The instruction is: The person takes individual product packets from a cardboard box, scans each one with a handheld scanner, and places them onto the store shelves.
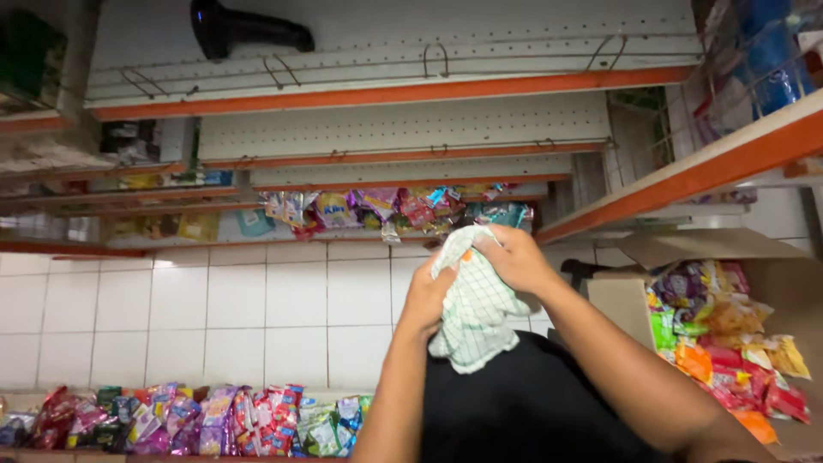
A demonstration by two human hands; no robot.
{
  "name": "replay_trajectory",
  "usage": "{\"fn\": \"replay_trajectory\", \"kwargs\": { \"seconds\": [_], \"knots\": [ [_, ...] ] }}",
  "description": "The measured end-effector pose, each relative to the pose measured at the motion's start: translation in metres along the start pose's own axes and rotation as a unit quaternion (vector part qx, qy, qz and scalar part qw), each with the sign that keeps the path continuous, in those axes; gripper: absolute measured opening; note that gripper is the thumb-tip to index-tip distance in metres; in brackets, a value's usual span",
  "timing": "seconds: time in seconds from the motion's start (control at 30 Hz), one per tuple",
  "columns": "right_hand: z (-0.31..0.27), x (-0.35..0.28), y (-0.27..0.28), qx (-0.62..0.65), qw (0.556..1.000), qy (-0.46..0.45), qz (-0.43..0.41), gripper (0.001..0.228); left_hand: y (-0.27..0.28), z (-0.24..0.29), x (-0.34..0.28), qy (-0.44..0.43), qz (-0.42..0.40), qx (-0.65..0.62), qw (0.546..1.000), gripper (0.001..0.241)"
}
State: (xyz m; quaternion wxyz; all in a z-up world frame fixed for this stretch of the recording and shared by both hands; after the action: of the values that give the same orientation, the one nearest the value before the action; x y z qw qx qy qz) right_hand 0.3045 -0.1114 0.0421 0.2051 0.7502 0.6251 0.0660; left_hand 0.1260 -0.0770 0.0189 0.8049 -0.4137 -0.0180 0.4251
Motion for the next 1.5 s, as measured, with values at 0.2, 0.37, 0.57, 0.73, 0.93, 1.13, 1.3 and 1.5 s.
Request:
{"fn": "replay_trajectory", "kwargs": {
  "seconds": [0.2, 0.37, 0.57, 0.73, 0.93, 1.13, 1.3, 1.5],
  "knots": [
    [0.011, -0.005, 0.049, 0.010, 0.987, -0.023, -0.161, 0.021, 0.001, -0.008, -0.006, 0.073, -0.068, -0.011, 0.995, 0.047],
    [0.020, -0.006, 0.054, 0.060, 0.988, -0.030, -0.138, 0.019, -0.004, -0.005, -0.005, 0.076, -0.131, 0.000, 0.988, 0.048],
    [0.052, -0.006, 0.030, 0.004, 0.999, -0.017, -0.042, 0.026, 0.002, -0.027, -0.006, 0.109, -0.110, -0.121, 0.980, 0.049],
    [0.050, -0.015, 0.025, -0.058, 0.996, -0.031, 0.056, 0.021, -0.013, -0.046, -0.008, 0.093, -0.004, -0.197, 0.976, 0.044],
    [0.029, -0.044, 0.035, -0.108, 0.990, -0.088, -0.015, 0.030, -0.016, -0.036, -0.009, 0.011, 0.049, -0.073, 0.996, 0.041],
    [0.026, -0.052, 0.031, 0.040, 0.997, 0.055, 0.026, 0.027, -0.021, -0.029, -0.004, 0.126, 0.061, -0.168, 0.976, 0.044],
    [0.050, -0.058, 0.029, 0.326, 0.937, -0.119, -0.024, 0.032, -0.020, -0.027, -0.008, 0.084, -0.050, -0.181, 0.979, 0.044],
    [0.080, -0.043, 0.018, 0.350, 0.925, -0.149, -0.008, 0.026, -0.025, -0.038, -0.009, 0.089, -0.070, -0.107, 0.988, 0.044]
  ]
}}
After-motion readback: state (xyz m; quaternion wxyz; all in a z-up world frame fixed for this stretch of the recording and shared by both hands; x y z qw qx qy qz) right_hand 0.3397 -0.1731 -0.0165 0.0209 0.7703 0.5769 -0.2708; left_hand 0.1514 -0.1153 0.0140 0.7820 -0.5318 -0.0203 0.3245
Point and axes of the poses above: each hand's wrist, its own x-axis towards the middle knuckle, its own y-axis out of the back of the hand, z = x × y, the point moved 2 cm from there along x, towards the middle knuckle, and after that the axes turned 9 degrees about -x, right-handed, at the moved point
